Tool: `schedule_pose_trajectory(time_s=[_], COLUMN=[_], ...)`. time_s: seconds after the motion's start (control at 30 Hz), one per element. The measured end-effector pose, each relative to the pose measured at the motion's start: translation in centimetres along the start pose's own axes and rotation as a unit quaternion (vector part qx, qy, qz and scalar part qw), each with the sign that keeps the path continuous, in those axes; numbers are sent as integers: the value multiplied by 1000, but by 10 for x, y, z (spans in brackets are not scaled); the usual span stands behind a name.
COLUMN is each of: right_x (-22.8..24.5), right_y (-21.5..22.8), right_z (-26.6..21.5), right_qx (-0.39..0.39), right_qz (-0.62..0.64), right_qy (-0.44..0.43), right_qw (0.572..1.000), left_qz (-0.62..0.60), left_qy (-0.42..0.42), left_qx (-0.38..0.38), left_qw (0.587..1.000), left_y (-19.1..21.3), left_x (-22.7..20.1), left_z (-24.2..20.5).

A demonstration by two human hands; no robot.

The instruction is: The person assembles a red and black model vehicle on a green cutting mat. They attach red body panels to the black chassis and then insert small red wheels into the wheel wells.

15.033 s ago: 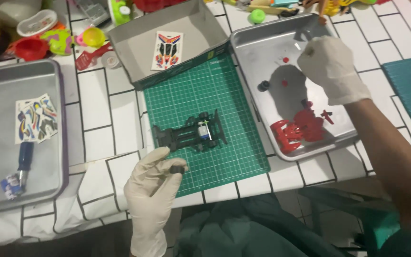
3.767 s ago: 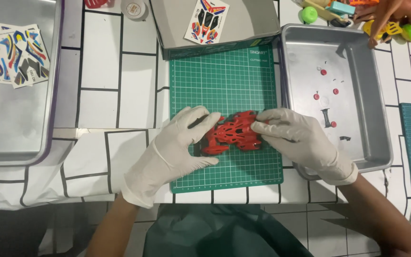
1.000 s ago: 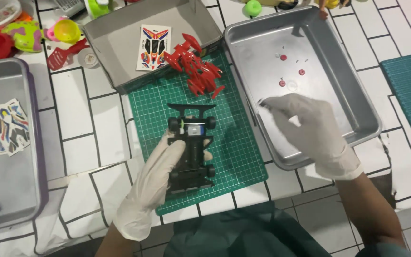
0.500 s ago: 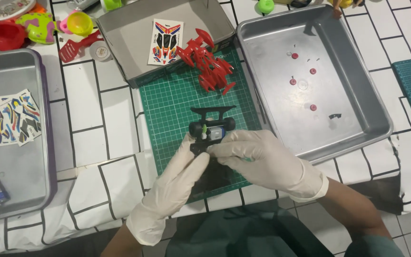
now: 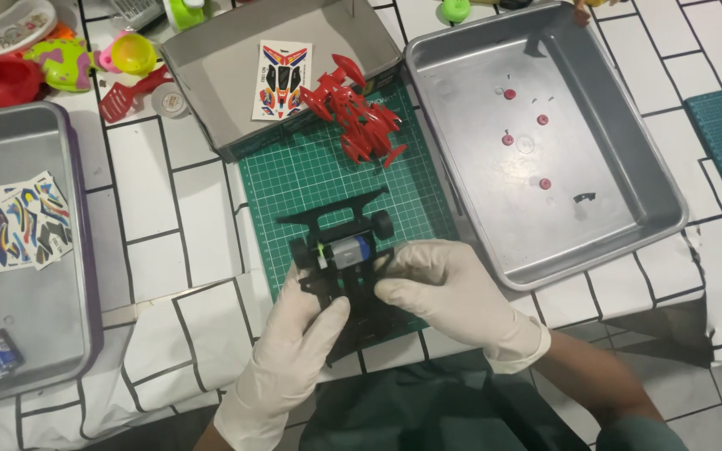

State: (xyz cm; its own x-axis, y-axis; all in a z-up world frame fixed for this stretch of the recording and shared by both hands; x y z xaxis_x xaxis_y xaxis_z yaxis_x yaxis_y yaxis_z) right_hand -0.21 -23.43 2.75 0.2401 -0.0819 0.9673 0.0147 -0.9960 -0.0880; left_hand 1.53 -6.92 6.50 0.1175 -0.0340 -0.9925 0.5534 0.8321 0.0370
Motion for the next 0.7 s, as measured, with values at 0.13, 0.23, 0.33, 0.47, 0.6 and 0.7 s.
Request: schedule_pose_trajectory(time_s=[0.13, 0.23, 0.33, 0.47, 0.6, 0.7], right_x=[24, 21, 28, 36, 38, 48], right_y=[-8, -7, -8, -8, -25, -30], right_z=[-2, -5, -10, -32, -29, -24], right_qx=[14, -12, -3, -49, 0, 29], right_qz=[-96, -111, -163, -346, -490, -469], right_qy=[133, 153, 223, 446, 444, 450], right_qw=[986, 982, 961, 824, 750, 759], left_qz=[-20, -74, 21, 34, 3, -17], left_qy=[43, 23, 43, 4, 52, 124], left_qx=[-8, -2, -32, -16, -28, -43], left_qw=[999, 997, 998, 999, 998, 991], left_y=[-3, -4, 4, 4, 2, 5], left_x=[12, 17, 13, 12, 22, 46], left_z=[-6, -11, -9, -10, -15, -25])
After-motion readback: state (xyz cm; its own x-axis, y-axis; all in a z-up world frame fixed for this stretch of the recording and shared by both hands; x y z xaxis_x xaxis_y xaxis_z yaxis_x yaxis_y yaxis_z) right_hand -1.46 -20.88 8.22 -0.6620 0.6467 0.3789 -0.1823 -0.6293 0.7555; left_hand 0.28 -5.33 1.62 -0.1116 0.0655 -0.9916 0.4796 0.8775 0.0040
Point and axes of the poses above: each hand's wrist, its own z-axis towards the middle knuckle, its own y-axis out of the back of the hand, x = y × z, the point moved 7 cm from there along z, towards the middle knuckle
